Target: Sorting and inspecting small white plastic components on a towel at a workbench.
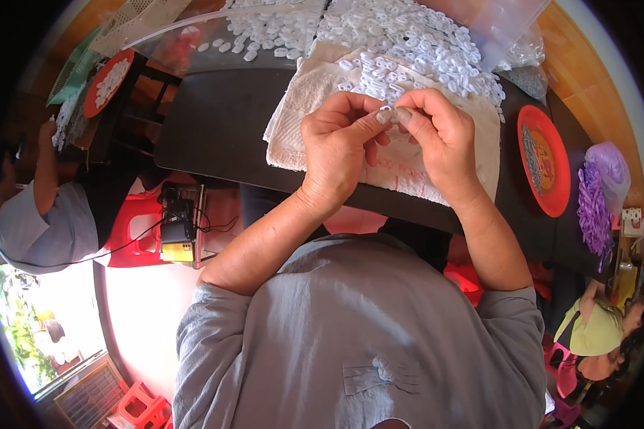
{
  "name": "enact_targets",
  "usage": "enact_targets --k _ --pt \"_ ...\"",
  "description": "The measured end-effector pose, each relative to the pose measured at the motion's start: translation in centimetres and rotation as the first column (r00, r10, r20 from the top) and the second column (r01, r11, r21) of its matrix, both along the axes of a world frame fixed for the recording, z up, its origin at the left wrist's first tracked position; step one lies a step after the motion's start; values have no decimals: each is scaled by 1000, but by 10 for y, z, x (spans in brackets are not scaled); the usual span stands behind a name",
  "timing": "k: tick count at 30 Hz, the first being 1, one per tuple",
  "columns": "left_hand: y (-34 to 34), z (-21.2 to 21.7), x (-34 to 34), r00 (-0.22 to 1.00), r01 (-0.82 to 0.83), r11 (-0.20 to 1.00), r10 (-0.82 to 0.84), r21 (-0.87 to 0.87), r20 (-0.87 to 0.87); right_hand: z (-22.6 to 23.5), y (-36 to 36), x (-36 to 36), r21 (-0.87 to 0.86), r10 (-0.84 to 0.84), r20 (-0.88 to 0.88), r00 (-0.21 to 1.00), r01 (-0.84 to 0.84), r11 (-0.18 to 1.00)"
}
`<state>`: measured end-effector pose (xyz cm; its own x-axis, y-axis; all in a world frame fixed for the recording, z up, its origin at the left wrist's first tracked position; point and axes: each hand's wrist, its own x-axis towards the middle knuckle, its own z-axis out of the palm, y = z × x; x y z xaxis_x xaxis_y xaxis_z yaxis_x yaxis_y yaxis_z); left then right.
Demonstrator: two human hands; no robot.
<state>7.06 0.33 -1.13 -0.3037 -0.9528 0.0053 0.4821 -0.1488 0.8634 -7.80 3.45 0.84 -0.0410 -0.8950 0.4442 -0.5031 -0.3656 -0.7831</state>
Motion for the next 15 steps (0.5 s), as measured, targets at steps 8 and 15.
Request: enact_targets --k 8,15 --pt "2 0 2 999 -28 998 29 48 -26 -8 1 9 35 44 96 994 -48 998" --pt "2 -1 2 999 -43 998 44 43 -16 -1 1 2 105 83 132 988 -98 990"
